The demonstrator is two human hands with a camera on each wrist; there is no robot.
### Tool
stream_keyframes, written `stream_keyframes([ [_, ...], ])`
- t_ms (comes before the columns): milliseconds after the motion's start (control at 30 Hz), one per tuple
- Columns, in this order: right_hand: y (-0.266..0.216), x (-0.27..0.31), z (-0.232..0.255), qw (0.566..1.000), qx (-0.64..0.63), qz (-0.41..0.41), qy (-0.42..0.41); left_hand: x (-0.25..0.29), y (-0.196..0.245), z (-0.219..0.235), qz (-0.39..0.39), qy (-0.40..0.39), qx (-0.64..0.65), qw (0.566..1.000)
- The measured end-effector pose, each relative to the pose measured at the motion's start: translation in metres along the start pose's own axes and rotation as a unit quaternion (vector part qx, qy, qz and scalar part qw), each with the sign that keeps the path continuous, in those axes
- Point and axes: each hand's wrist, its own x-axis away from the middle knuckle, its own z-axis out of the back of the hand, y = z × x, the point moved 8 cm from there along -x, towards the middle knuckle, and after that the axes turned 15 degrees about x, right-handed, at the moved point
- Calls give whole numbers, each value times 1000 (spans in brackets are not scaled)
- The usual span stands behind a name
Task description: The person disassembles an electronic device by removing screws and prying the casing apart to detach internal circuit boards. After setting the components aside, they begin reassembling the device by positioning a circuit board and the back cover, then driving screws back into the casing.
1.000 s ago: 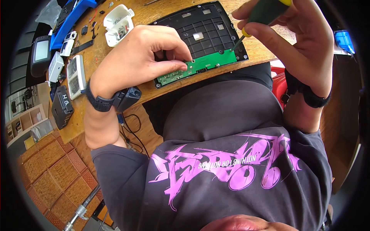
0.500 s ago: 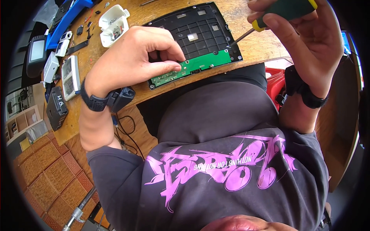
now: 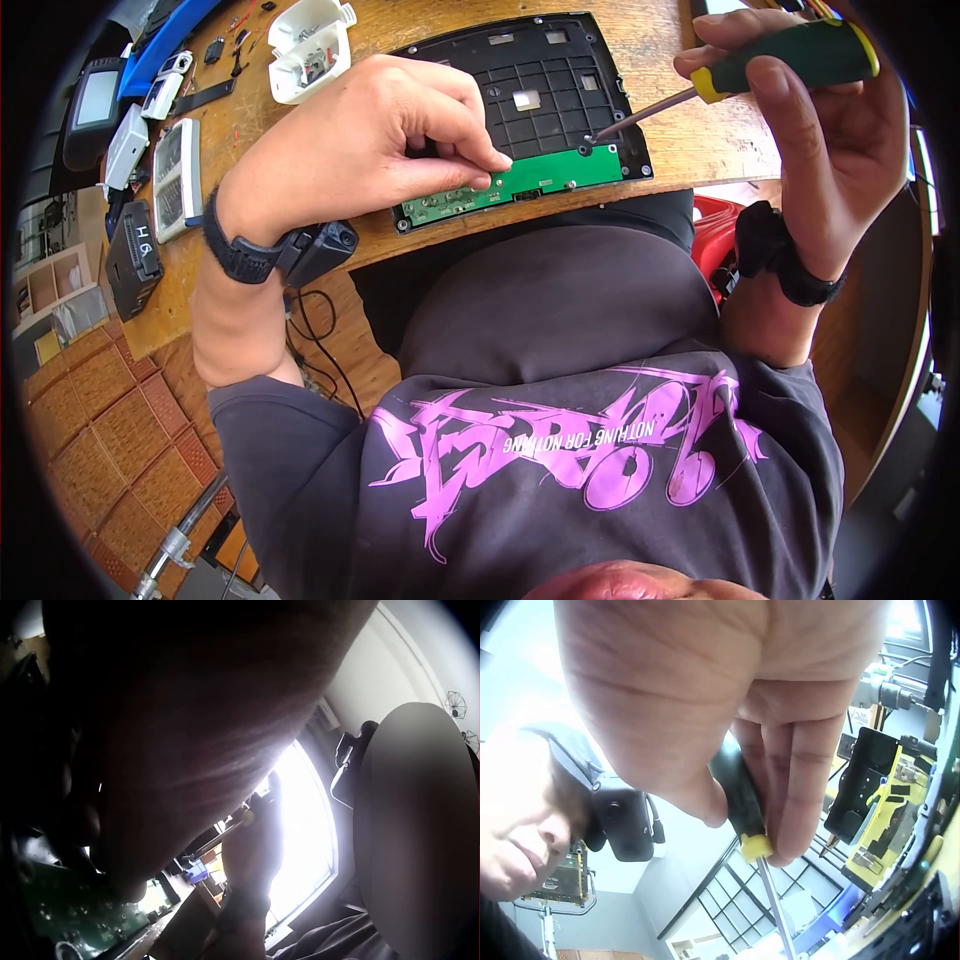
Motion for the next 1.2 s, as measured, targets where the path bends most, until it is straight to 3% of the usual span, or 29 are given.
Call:
stream_keyframes([
  [200, 4, 1, -21, 998, -55, 14, 24, -2, -3, -3, 5, -7, 9, 1000],
  [267, 3, 1, -27, 998, -61, 21, 23, -2, -11, -1, 61, 5, 52, 997],
  [333, 1, 1, -29, 997, -68, -26, 35, -3, -12, 0, 67, -2, 47, 997],
  [467, 9, 5, -31, 997, -71, -16, 36, -4, -15, 0, 88, -7, 41, 995],
  [533, 24, 9, -32, 996, -72, -48, 26, -3, -16, -2, 93, 4, 51, 994],
  [700, 55, 24, -43, 962, -92, -255, 36, -1, -14, 0, 81, 7, 34, 996],
  [800, 60, 27, -39, 959, -69, -272, 38, 2, -14, 3, 96, -7, 29, 995],
  [933, 63, 22, -30, 950, -67, -283, 109, 7, 2, 19, 32, -1, 57, 998],
  [967, 90, 24, -19, 928, -118, -345, 76, 8, 6, 25, 23, 7, 32, 999],
  [1000, 111, 30, -4, 936, -94, -337, 37, 10, 11, 30, 16, 15, 8, 1000],
  [1067, 133, 36, 19, 927, -129, -345, 69, 11, 16, 33, 36, 33, -12, 999],
  [1100, 136, 36, 24, 923, -87, -364, 90, 15, 16, 37, 54, 48, -28, 997],
  [1133, 135, 34, 30, 926, -46, -350, 131, 20, 20, 39, 58, 53, -30, 996],
  [1200, 124, 27, 24, 939, -61, -310, 136, 26, 17, 38, 116, 56, -43, 991],
])
